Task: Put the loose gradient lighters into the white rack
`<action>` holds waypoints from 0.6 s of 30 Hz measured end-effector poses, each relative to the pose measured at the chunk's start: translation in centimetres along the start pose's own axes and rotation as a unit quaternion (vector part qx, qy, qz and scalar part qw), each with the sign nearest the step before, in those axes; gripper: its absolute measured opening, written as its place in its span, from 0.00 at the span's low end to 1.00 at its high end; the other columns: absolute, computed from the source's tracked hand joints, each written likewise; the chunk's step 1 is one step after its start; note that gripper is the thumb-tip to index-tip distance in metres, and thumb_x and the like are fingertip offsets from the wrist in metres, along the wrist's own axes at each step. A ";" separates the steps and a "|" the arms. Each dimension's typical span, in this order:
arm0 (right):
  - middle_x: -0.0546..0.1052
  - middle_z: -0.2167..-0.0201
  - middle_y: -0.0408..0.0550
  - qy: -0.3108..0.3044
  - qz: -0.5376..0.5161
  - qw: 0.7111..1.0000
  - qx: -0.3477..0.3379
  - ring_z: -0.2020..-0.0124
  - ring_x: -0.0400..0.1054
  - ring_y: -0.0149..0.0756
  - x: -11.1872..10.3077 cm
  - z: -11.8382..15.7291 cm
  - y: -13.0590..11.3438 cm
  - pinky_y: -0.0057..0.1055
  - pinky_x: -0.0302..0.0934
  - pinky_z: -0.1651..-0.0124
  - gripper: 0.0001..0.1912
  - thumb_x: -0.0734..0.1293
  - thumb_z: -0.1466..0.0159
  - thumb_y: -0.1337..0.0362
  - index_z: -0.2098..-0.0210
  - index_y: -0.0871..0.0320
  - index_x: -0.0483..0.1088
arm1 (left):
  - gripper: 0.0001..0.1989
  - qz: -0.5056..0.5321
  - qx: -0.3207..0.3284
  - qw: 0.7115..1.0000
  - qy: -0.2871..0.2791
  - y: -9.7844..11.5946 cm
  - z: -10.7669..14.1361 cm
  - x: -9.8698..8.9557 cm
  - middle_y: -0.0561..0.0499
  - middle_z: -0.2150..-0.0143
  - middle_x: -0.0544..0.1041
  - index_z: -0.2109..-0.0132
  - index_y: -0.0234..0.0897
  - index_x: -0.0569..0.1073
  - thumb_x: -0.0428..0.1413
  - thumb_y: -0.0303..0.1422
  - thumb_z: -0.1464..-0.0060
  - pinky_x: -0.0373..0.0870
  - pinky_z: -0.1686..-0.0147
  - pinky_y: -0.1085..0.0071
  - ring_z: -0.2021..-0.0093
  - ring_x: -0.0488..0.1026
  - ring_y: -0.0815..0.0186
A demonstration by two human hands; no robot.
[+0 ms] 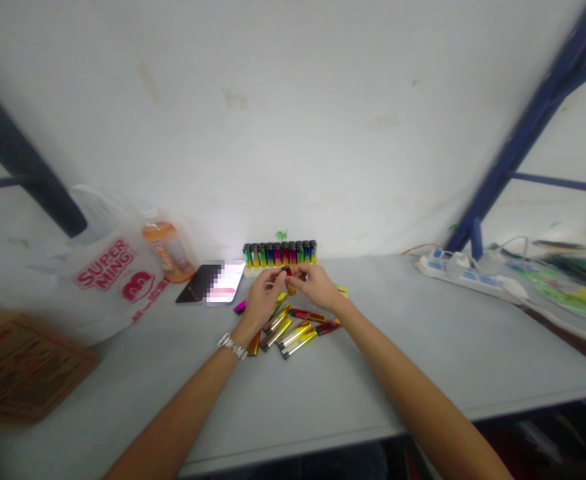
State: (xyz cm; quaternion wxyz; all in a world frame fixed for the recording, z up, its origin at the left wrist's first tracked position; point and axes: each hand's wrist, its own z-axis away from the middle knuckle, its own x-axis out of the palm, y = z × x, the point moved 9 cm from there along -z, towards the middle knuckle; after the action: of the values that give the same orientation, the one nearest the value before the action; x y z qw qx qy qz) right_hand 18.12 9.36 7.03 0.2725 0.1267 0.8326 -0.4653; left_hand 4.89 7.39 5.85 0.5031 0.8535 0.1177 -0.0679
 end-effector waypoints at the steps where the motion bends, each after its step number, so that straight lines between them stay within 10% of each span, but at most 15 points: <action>1: 0.71 0.78 0.41 0.016 -0.019 1.000 0.004 0.74 0.61 0.29 0.0 0.3 -0.1 0.27 0.53 0.69 0.15 0.65 0.37 0.56 0.73 0.61 0.72 | 0.12 0.020 0.003 1.000 -0.006 0.1 0.1 0.2 0.46 0.58 0.77 0.57 0.36 0.75 0.55 0.40 0.41 0.70 0.64 0.70 0.62 0.74 0.65; 9: 0.79 0.68 0.47 0.050 -0.163 0.984 0.050 0.71 0.68 0.33 1.1 2.7 0.3 0.29 0.61 0.65 0.17 0.67 0.38 0.52 0.60 0.59 0.76 | 0.11 0.057 0.026 0.998 0.016 0.7 0.5 0.0 0.49 0.61 0.76 0.58 0.38 0.71 0.53 0.41 0.39 0.70 0.60 0.71 0.60 0.73 0.67; 18: 0.76 0.77 0.45 0.064 -0.049 0.996 0.030 0.73 0.67 0.32 0.5 3.4 -0.4 0.27 0.59 0.66 0.19 0.61 0.33 0.55 0.75 0.59 0.72 | 0.21 0.186 -0.087 0.979 -0.002 0.4 1.0 0.9 0.60 0.81 0.58 0.67 0.37 0.68 0.49 0.51 0.40 0.51 0.81 0.76 0.82 0.54 0.74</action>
State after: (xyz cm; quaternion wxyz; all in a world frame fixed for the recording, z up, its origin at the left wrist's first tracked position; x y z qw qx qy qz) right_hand 18.64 6.23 5.60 0.1916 0.1238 0.8389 -0.4941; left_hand 5.91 6.45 5.50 0.5795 0.8133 -0.0386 0.0355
